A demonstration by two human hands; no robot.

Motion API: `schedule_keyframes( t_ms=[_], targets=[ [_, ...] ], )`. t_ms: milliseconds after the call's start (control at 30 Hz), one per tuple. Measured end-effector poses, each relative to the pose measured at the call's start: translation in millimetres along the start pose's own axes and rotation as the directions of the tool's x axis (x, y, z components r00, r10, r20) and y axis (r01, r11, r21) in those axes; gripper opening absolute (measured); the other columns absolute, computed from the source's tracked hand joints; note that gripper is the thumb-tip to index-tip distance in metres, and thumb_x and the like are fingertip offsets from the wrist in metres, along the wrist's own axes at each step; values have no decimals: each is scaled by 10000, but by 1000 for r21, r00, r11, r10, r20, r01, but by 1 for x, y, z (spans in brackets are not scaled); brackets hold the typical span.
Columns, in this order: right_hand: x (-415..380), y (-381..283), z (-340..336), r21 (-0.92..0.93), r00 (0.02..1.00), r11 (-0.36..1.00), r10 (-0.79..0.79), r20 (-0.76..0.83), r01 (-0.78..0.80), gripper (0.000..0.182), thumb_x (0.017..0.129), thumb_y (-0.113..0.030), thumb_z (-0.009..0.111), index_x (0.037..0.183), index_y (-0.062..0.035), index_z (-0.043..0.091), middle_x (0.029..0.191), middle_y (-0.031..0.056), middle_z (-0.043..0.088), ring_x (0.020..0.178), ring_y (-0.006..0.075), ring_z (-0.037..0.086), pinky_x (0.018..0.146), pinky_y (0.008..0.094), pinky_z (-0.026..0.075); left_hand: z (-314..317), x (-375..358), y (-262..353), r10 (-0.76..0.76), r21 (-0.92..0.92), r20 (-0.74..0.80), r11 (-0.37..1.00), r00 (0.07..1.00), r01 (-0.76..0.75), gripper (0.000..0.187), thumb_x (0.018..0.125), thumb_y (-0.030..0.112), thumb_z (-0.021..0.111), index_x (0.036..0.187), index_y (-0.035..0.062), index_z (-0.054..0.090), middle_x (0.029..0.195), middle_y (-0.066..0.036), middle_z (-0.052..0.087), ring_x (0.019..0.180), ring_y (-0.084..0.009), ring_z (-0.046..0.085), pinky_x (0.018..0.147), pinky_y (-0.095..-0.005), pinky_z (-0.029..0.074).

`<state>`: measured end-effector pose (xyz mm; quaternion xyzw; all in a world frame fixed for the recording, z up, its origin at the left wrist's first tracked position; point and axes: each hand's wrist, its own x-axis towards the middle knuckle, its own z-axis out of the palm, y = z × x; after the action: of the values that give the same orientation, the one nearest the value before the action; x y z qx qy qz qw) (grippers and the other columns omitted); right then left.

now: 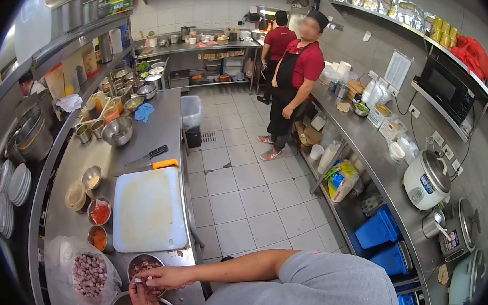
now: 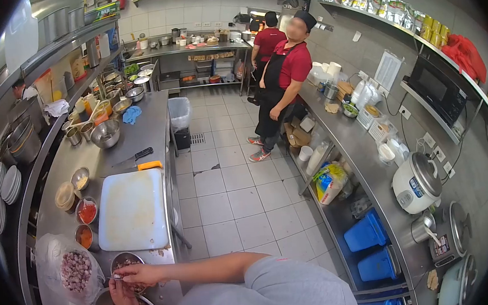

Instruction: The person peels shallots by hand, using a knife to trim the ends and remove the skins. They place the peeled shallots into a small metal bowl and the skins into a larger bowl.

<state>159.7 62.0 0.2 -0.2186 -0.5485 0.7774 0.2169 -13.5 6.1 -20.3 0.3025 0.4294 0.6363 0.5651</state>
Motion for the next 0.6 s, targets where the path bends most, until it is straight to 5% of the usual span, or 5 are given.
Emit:
schedule_keyframes(
  t_ms=[200,267,500,600],
  targets=[
    [-1,8,-4,6,994,996,-84,-75,85,476,1021,-283,475,1478,-188,379,741,-17,544,479,40,390,397,206,326,3,4,-5,2,-50,-17,999,1000,-3,261,962,143,583,1190,32,525,969,-58,648,809,-124,630,626,-236,490],
    [-2,7,-4,35,990,991,-130,-55,133,483,1031,-285,454,1494,-187,353,929,-4,589,514,36,365,437,195,307,0,5,-6,-16,-98,27,995,1000,19,277,958,146,586,1203,34,520,971,-57,645,802,-121,621,616,-235,481],
    [-5,1,-4,46,998,998,-39,-55,42,475,1032,-273,450,1489,-178,363,784,-29,523,532,29,365,449,189,298,5,3,-7,-7,-119,-28,993,1000,3,283,957,162,589,1205,48,517,959,-51,650,776,-114,616,606,-222,468],
    [3,12,-3,72,991,991,-108,-82,114,442,1023,-273,475,1453,-183,426,827,-33,595,484,25,383,406,194,308,3,4,-8,-8,-102,-43,995,999,4,268,958,170,588,1192,56,522,959,-46,656,781,-110,619,608,-220,467]
  ],
)
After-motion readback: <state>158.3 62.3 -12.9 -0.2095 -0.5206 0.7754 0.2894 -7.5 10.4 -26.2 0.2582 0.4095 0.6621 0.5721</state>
